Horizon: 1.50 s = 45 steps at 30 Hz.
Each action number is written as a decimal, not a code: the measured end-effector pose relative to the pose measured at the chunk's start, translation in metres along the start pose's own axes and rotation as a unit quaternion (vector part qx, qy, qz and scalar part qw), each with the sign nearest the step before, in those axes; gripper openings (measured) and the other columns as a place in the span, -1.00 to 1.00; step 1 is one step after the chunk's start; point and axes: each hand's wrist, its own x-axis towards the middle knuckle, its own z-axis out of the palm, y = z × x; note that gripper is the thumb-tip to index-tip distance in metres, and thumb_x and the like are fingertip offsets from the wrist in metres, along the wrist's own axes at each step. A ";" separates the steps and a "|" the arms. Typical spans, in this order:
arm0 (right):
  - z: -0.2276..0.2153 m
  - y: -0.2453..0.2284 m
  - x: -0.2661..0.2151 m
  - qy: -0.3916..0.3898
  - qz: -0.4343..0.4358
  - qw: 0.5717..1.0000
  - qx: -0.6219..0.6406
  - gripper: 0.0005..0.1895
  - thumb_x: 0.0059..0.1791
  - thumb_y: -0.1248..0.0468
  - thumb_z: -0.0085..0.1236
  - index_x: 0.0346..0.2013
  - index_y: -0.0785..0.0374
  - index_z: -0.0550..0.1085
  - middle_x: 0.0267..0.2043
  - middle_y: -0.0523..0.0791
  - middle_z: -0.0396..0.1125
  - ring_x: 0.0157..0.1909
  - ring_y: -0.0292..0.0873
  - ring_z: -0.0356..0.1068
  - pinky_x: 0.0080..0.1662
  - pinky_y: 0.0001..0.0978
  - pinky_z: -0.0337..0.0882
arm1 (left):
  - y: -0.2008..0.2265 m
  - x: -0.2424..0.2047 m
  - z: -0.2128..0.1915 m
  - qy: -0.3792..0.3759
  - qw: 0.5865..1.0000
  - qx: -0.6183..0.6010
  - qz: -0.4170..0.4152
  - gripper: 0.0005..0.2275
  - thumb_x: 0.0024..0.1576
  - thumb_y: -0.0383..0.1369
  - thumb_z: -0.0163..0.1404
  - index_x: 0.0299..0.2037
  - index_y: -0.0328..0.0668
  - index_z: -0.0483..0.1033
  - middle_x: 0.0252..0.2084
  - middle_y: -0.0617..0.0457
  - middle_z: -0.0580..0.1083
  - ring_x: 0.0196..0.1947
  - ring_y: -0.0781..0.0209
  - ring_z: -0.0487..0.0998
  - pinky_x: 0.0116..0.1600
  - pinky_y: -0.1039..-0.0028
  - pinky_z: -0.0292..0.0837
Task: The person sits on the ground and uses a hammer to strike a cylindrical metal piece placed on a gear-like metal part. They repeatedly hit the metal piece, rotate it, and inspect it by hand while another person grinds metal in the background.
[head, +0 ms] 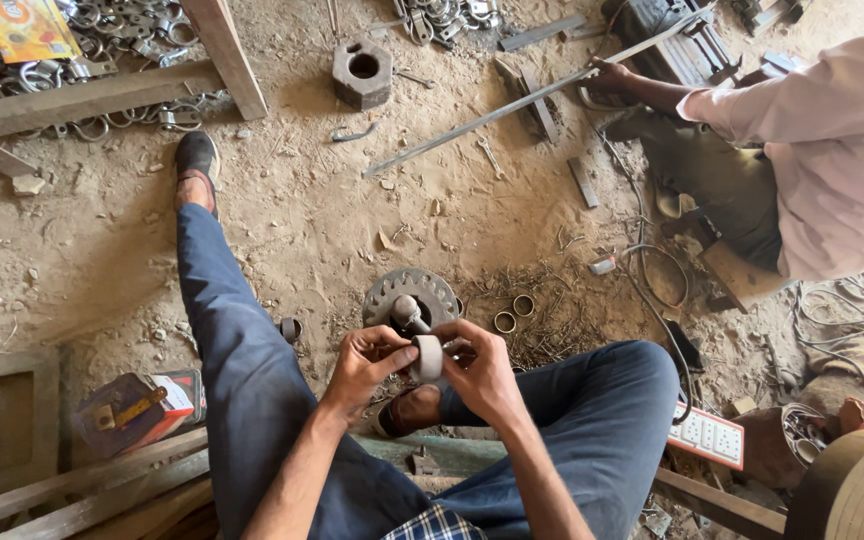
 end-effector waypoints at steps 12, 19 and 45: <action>0.005 0.007 0.000 0.031 0.033 0.999 -0.023 -0.84 -0.10 0.45 0.25 -0.22 0.39 0.60 -0.32 -0.04 0.59 -0.31 -0.27 0.58 -0.26 -0.43 0.54 | 0.017 0.000 0.012 -0.032 0.998 0.034 0.048 -0.76 -0.02 -0.44 0.22 -0.14 -0.13 0.55 -0.24 0.15 0.60 -0.21 0.46 0.63 -0.10 0.58 0.61; 0.009 0.001 0.001 0.037 -0.011 0.998 -0.041 -0.77 -0.18 0.50 0.20 -0.24 0.42 0.61 -0.35 -0.02 0.58 -0.30 -0.29 0.58 -0.22 -0.45 0.56 | -0.003 0.005 -0.002 0.009 0.983 0.141 0.114 -0.90 0.16 -0.40 0.23 -0.24 -0.27 0.62 -0.39 0.16 0.50 -0.43 0.55 0.40 -0.36 0.67 0.30; 0.013 0.009 0.002 0.020 0.034 0.996 0.074 -0.73 -0.10 0.42 0.28 -0.10 0.37 0.54 -0.29 -0.08 0.54 -0.29 -0.31 0.57 -0.24 -0.49 0.61 | 0.000 0.008 -0.001 0.023 0.995 0.093 0.035 -0.89 0.18 -0.36 0.14 -0.24 -0.24 0.64 -0.37 0.08 0.62 -0.43 0.39 0.57 -0.29 0.52 0.55</action>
